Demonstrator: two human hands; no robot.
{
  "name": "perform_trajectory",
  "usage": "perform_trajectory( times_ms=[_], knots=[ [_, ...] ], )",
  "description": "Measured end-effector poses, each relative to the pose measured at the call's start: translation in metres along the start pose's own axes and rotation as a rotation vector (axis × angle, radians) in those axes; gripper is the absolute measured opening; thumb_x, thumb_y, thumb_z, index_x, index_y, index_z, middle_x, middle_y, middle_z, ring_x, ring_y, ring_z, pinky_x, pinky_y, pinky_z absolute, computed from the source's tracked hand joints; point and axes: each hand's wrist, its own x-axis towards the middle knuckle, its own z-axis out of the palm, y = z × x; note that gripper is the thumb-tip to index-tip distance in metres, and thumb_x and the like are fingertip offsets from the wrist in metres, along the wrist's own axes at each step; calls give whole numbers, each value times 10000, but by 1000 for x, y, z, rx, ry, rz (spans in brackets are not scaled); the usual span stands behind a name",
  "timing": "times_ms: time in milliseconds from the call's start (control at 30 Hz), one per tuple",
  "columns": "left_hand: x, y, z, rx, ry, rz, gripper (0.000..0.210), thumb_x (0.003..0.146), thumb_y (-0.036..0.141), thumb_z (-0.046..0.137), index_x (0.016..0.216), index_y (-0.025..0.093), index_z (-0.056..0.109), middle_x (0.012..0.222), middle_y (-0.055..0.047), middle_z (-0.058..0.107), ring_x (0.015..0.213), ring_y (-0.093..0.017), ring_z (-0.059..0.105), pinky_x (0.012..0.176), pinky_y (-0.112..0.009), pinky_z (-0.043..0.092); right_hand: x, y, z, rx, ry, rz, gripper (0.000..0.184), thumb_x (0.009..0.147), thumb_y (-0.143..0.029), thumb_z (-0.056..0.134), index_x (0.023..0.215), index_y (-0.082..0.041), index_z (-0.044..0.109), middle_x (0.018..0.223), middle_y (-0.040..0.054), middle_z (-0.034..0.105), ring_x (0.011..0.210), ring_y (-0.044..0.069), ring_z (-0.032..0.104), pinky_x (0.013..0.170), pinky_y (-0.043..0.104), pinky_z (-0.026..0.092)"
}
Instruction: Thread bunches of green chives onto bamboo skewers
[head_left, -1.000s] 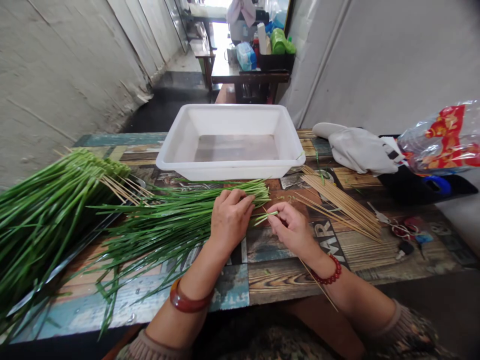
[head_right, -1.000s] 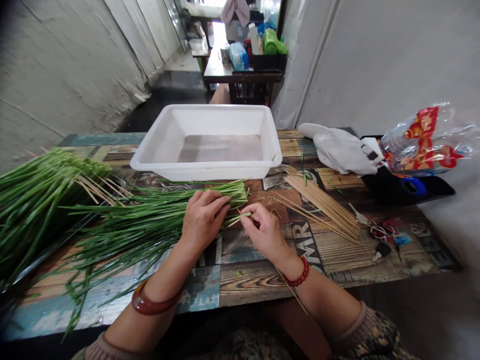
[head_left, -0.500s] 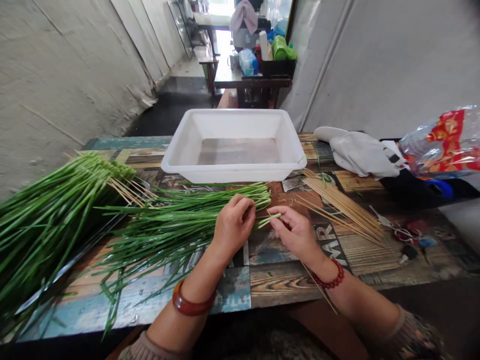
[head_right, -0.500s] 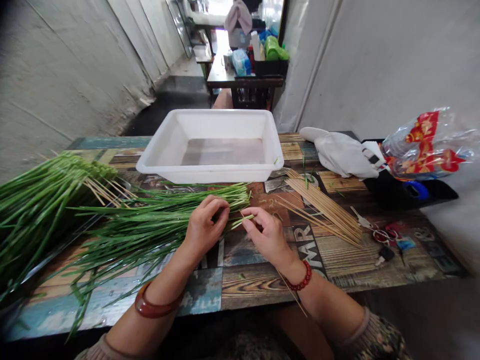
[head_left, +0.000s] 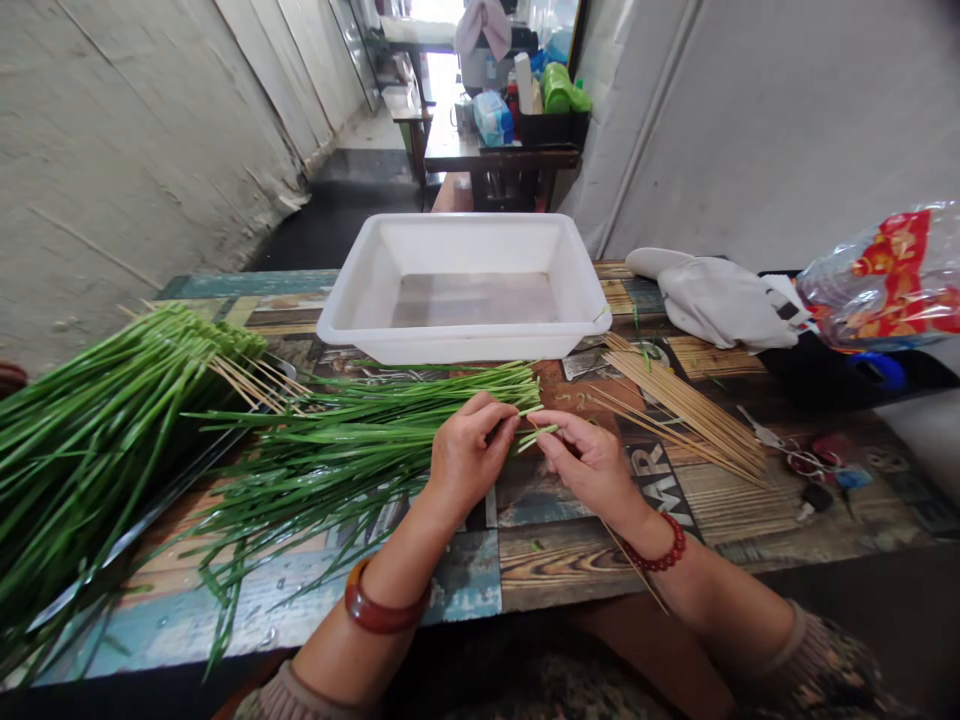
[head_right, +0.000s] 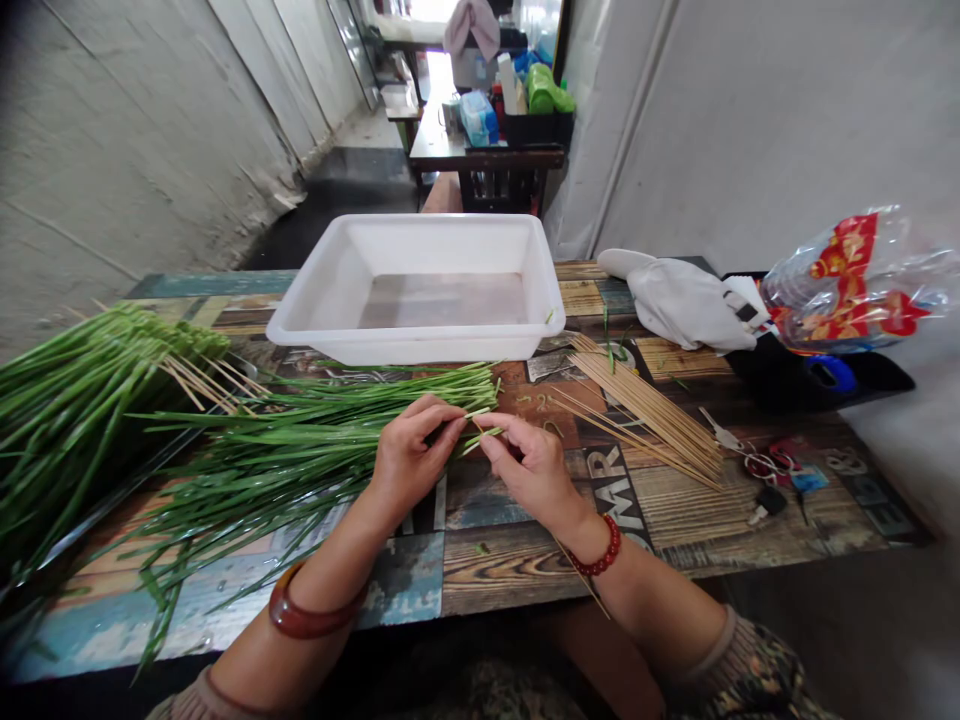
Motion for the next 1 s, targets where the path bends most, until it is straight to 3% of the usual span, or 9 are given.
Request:
perform_trajectory(
  times_ms=[433,1000],
  knots=[
    [-1,2,2,-27,17,12,126,886,202,571,830,173,680,750,-18,613,676,-113,578,637,-215,436,0,1,1,-16,13,35,245,878,-282,564,1035,-146,694,562,-36,554,441,79,490,414,184,371],
    [-1,2,2,-26,25,36,127,880,195,570,829,175,684,738,-19,609,660,-112,572,619,-212,429,1,0,1,-60,32,-3,234,867,-251,561,1018,-147,706,554,-35,572,463,88,522,472,198,410]
  ],
)
